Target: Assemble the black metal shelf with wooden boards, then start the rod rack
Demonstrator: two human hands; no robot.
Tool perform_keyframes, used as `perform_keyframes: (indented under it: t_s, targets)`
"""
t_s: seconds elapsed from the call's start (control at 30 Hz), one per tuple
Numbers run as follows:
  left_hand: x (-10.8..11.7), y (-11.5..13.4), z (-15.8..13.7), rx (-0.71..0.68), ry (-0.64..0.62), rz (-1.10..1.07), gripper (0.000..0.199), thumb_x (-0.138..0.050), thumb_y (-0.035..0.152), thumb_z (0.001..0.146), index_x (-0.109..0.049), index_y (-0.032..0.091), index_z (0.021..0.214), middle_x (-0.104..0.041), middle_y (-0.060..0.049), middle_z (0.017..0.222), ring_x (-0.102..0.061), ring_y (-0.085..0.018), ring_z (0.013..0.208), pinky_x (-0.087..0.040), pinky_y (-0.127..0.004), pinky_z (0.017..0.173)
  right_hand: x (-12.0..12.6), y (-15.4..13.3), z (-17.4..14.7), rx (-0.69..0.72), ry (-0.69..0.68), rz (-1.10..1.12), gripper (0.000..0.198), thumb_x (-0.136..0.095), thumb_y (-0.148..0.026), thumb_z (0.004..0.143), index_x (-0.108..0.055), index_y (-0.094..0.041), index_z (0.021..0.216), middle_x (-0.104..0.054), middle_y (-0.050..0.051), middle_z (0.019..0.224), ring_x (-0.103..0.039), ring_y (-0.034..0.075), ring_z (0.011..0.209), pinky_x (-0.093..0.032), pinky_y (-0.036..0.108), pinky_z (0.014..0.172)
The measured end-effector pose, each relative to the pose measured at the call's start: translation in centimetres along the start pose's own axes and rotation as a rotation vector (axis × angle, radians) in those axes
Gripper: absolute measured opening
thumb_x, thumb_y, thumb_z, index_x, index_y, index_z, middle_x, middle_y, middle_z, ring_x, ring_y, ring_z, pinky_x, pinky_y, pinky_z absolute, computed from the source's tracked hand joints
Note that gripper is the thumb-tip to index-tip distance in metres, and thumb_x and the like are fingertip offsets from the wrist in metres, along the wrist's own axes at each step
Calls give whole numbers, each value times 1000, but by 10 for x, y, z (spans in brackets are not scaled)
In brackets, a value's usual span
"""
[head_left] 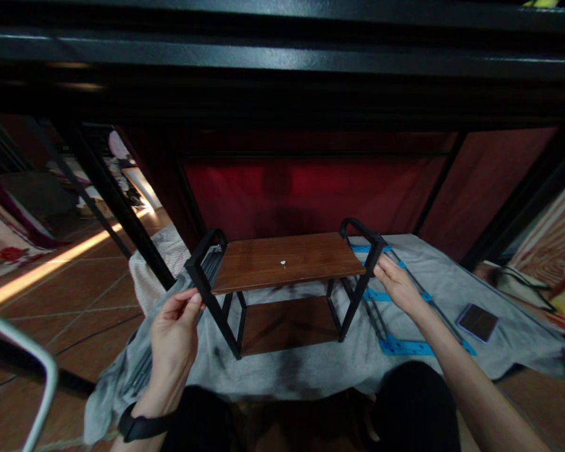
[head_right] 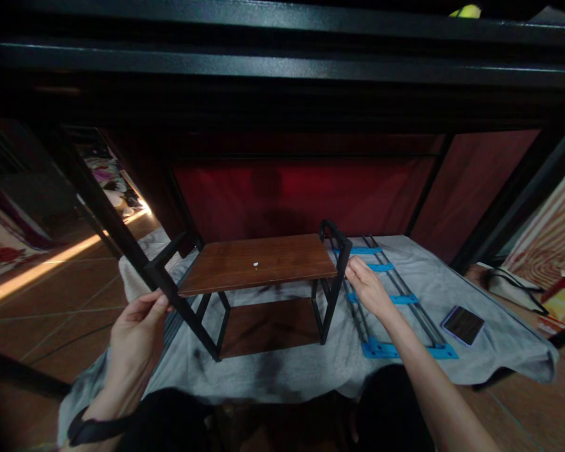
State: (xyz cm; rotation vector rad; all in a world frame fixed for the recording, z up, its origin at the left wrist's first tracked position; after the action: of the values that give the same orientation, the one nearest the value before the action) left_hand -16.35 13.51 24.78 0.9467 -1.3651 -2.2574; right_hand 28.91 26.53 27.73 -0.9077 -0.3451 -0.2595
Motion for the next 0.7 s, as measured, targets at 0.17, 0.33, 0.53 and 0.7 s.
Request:
perform_keyframes:
  t_s: [0.17, 0.33, 0.53, 0.7]
  targets:
    - [1, -1, -3, -31, -9, 29, 27, -81, 33, 68, -70, 19, 89, -65, 2, 81, -55, -11, 71, -45, -23, 70, 3, 7, 1, -57, 31, 86, 34, -68, -55, 78, -61, -25, 66, -60, 0, 72, -55, 21, 80, -48, 33, 74]
    - [-5, 5, -5, 12, -97, 101, 25, -77, 40, 74, -67, 17, 80, -56, 3, 66, -48, -10, 62, -39, -22, 62, 4, 20, -6, -171, 70, 220, 33, -70, -58, 76, -67, -25, 74, -61, 0, 71, -53, 20, 71, -47, 32, 64]
    - [-6, 6, -4, 11, -135, 123, 26, -80, 35, 71, -70, 17, 86, -60, 2, 70, -50, -10, 64, -40, -23, 63, 4, 26, -7, -284, 24, 345, 38, -72, -61, 73, -65, -23, 74, -54, 0, 67, -47, 17, 66, -43, 30, 58]
    - [-6, 4, -4, 19, -175, 71, 27, -78, 38, 74, -70, 18, 91, -61, 2, 72, -53, -11, 66, -42, -23, 66, 2, 26, -11, -442, -43, 434, 41, -75, -59, 71, -64, -21, 76, -53, 0, 68, -48, 15, 63, -46, 28, 56]
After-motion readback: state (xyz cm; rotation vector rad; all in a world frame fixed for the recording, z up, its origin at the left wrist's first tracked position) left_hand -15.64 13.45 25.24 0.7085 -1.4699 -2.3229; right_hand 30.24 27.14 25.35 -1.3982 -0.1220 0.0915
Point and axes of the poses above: each hand's wrist, its own z-axis towards the middle knuckle, its own x-axis out of the back of the hand, y = z × x, the point moved 4 cm from there along z, towards the middle knuckle
